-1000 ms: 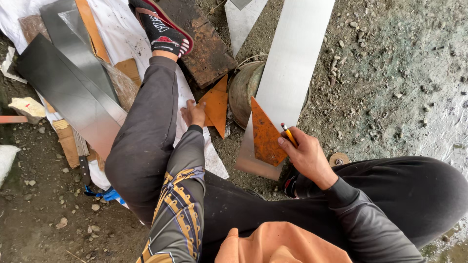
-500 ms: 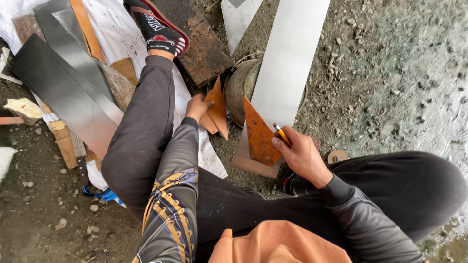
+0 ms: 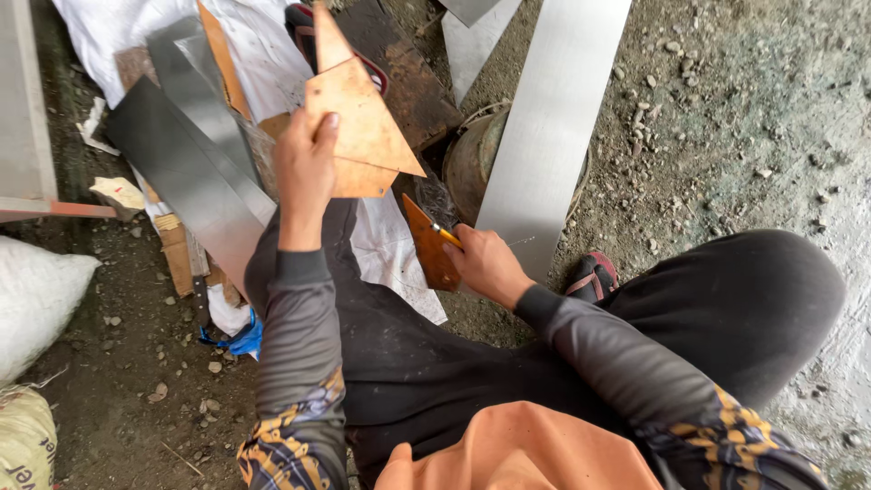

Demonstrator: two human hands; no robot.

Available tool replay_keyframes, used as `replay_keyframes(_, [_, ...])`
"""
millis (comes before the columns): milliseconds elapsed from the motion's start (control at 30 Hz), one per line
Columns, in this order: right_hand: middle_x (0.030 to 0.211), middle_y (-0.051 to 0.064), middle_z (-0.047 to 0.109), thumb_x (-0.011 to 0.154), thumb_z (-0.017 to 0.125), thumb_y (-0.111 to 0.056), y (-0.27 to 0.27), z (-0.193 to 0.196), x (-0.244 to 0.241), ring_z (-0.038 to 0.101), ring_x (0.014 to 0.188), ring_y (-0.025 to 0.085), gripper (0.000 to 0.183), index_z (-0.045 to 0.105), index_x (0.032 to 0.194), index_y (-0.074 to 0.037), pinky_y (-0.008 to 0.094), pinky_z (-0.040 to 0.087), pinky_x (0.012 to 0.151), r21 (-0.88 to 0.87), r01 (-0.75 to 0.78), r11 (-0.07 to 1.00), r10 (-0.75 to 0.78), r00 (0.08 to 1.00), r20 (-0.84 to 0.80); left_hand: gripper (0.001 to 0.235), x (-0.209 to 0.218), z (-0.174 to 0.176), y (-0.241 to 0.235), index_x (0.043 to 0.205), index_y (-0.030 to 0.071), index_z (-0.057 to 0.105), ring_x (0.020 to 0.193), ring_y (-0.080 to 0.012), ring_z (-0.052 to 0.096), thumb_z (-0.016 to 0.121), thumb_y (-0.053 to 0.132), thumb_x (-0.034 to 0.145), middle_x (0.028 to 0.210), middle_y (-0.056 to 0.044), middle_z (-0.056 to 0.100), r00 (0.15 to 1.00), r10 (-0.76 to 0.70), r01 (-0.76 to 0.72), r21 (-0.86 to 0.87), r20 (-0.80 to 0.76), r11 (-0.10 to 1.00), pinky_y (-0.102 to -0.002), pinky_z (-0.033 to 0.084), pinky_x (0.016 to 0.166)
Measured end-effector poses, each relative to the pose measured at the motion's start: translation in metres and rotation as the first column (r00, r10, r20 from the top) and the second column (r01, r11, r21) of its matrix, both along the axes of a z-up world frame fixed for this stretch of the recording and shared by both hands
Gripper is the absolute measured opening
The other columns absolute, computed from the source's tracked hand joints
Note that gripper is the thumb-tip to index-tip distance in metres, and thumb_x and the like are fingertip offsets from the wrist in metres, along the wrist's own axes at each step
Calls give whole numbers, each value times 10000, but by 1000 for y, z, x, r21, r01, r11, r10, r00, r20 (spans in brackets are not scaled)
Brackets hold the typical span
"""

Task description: The person sits on the ground and uses a pencil and an orange template to mark shapes onto long metal sheets. They repeatedly position the template, trace its outline, and move it to new locations along the sheet.

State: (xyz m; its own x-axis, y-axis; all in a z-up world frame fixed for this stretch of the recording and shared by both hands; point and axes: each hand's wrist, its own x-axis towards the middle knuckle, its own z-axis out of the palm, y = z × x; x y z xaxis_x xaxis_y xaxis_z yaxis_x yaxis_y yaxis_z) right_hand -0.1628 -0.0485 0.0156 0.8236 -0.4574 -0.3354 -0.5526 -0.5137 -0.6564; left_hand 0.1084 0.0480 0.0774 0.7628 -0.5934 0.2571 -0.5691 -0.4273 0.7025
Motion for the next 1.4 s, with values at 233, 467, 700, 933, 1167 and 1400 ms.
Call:
replay_keyframes(233, [809,116,731,1057,567,-459,-5,20,7,660,696,224,496,724,1112,9,420,533,655,196,59,979,-106,965,239,278,-43,61,72,1163,1,659,903,-62,588,654,258,1057,1018,27,707,924,-181,30,-409,-337,912,-259,498,809])
replay_keyframes(467, [695,-12,469,1028,586,-364,-14,96,-52,347,512,32,451,641,1323,-27,229,288,431,753,191,630,-393,914,97,316,-92,26,36,1108,7,696,876,-72,605,699,301,993,972,7,704,573,-483,136,-505,-662,853,-267,512,780])
replay_keyframes(700, [795,-14,608,991,686,-225,-31,107,-114,458,577,31,318,696,1158,45,222,338,495,826,252,504,-550,831,83,415,-156,11,10,1308,46,610,960,-146,681,704,271,971,1109,-26,713,159,-555,144,-537,-817,831,-329,576,791])
replay_keyframes(933, [797,-30,620,1044,585,-339,-55,108,-131,461,584,36,357,696,1125,-10,237,396,528,795,223,564,-642,724,252,471,-186,41,5,1412,103,544,1028,-253,698,684,208,974,1230,-70,687,154,-577,-46,-589,-802,807,-413,601,770])
replay_keyframes(1167, [738,-34,590,1046,605,-293,-72,110,-131,394,584,43,350,722,1081,36,257,334,508,641,321,697,-666,622,412,324,-143,174,52,1349,100,595,955,-249,730,617,170,1033,1209,-85,721,644,-508,-1,-664,-573,748,-390,608,761])
replay_keyframes(1400, [766,-34,608,1032,630,-287,-58,87,-98,456,622,38,344,710,1087,43,247,388,537,629,325,706,-638,678,365,217,-152,214,79,1309,1,626,1081,-78,601,599,132,1138,1206,-18,689,908,-380,264,-468,-173,843,-240,507,978])
